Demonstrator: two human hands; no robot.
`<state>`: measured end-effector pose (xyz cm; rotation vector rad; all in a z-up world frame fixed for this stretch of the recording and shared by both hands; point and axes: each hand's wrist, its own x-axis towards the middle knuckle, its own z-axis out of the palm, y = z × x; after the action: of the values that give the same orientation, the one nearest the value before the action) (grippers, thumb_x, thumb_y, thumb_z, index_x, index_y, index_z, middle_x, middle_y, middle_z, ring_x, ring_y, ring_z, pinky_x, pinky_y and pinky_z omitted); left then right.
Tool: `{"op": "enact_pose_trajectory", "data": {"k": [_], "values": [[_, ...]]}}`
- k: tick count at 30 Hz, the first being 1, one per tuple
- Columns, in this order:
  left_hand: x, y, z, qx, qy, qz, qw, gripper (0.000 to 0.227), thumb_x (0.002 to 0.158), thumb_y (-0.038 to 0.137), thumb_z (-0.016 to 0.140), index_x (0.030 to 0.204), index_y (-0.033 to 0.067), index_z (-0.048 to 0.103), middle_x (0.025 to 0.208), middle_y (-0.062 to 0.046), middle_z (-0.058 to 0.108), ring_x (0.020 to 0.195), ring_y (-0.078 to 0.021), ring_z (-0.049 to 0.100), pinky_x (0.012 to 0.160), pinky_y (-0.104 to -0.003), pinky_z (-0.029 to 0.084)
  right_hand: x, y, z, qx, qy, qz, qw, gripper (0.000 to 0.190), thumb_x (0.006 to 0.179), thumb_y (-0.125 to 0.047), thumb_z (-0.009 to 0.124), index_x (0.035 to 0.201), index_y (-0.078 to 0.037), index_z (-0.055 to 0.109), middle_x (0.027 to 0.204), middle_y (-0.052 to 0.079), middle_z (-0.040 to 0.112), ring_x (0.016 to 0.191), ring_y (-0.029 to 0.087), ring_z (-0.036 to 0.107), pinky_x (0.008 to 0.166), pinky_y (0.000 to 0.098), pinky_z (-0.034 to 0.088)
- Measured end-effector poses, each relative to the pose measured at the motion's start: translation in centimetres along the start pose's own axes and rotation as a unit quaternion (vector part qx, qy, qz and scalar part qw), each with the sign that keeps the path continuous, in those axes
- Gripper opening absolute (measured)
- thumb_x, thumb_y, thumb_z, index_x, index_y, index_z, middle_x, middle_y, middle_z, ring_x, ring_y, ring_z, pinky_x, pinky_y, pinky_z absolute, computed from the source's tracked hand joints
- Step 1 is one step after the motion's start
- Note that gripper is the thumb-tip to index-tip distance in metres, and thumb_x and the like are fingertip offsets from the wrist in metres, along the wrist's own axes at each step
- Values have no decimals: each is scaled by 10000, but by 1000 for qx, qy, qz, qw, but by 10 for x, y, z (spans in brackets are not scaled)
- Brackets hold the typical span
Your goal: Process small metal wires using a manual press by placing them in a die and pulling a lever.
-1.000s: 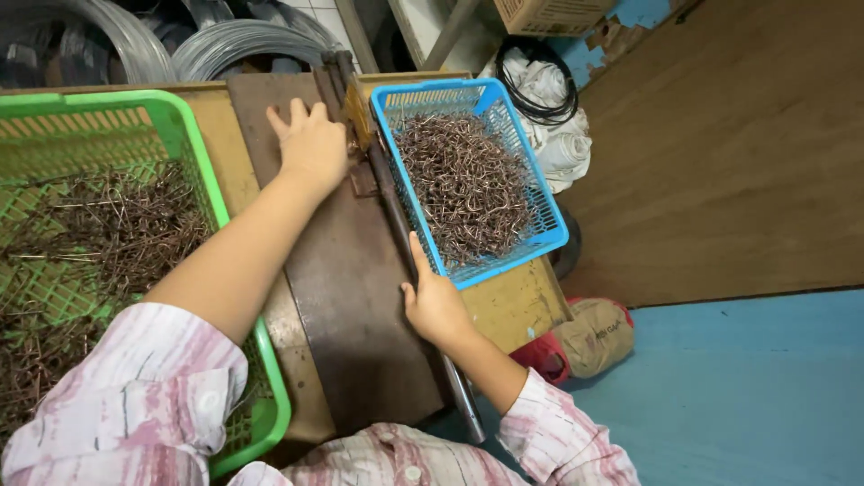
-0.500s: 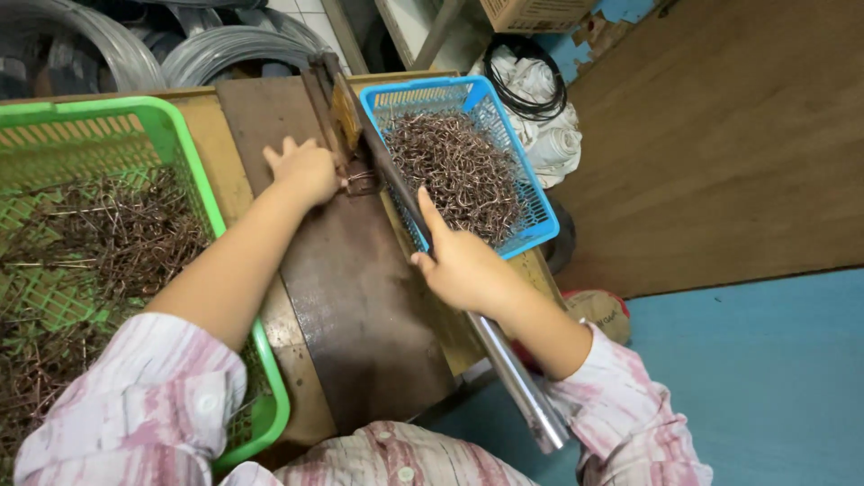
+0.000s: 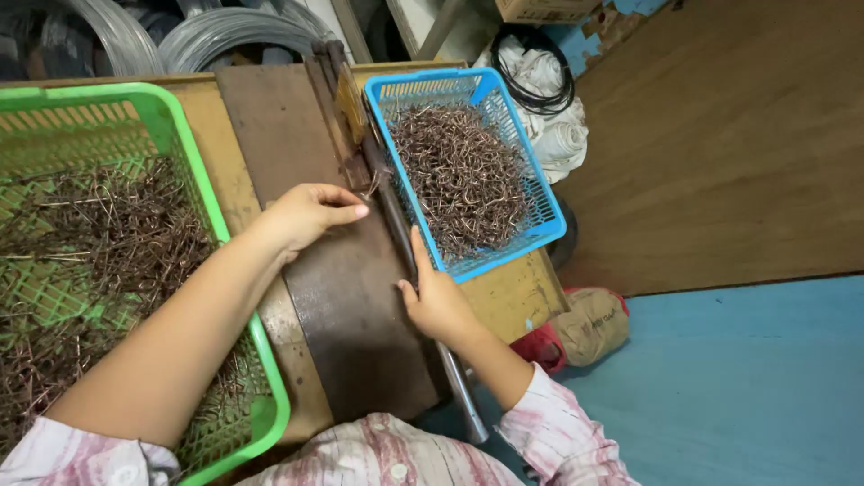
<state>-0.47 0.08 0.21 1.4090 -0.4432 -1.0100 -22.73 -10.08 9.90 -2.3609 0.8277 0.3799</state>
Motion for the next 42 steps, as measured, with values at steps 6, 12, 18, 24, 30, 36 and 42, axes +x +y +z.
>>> {"op": "enact_pose_trajectory", "data": {"k": [6,12,18,24,30,36,42], "values": [[-4,8,9,21,18,60,998,328,749,152,990,1010,50,820,884,-36,749,789,-83,708,699,-191,567,20,30,24,14,17,8,1000,874,1050,-216,581,1766,-226,80,1188,400,730,1179,554,704,996,626,591],[-14,31,-18,619,28,24,785,253,767,611,879,931,423,840,901,122,835,1018,-172,816,866,-418,634,21,33,27,20,30,10,999,863,1041,-225,570,1767,-240,104,1177,377,743,1161,542,715,968,632,598],[-29,35,-11,718,-100,18,689,416,765,527,919,986,175,892,897,-124,847,917,-323,833,795,-586,615,21,27,25,17,23,25,999,842,1049,-247,554,1765,-259,112,1235,367,732,1196,527,708,1023,617,580],[-44,109,21,457,-28,281,843,1244,907,679,741,1756,225,-47,1785,-348,-117,1645,-605,-41,1065,-895,208,36,55,49,-28,93,-46,994,888,991,-169,593,1738,-93,120,948,300,769,788,502,744,694,599,572],[-31,50,12,557,-3,152,817,1393,880,804,647,1742,145,-227,1635,-314,-438,1477,-654,-331,1102,-927,-8,37,57,50,-27,105,-56,992,875,980,-175,594,1734,-92,157,853,283,761,721,498,725,641,593,546],[-28,22,13,556,-1,117,823,1373,857,754,704,1755,141,-135,1677,-324,-380,1526,-667,-250,1102,-918,3,39,61,54,-41,126,-73,989,905,971,-181,649,1724,-59,162,843,270,761,704,491,727,620,588,547],[-53,2,9,557,27,123,821,1296,872,606,792,1748,132,-37,1746,-335,-224,1582,-641,-85,1112,-893,92,45,74,61,-32,149,-97,984,907,940,-186,689,1710,-62,226,1065,337,759,867,538,741,742,596,577]]}}
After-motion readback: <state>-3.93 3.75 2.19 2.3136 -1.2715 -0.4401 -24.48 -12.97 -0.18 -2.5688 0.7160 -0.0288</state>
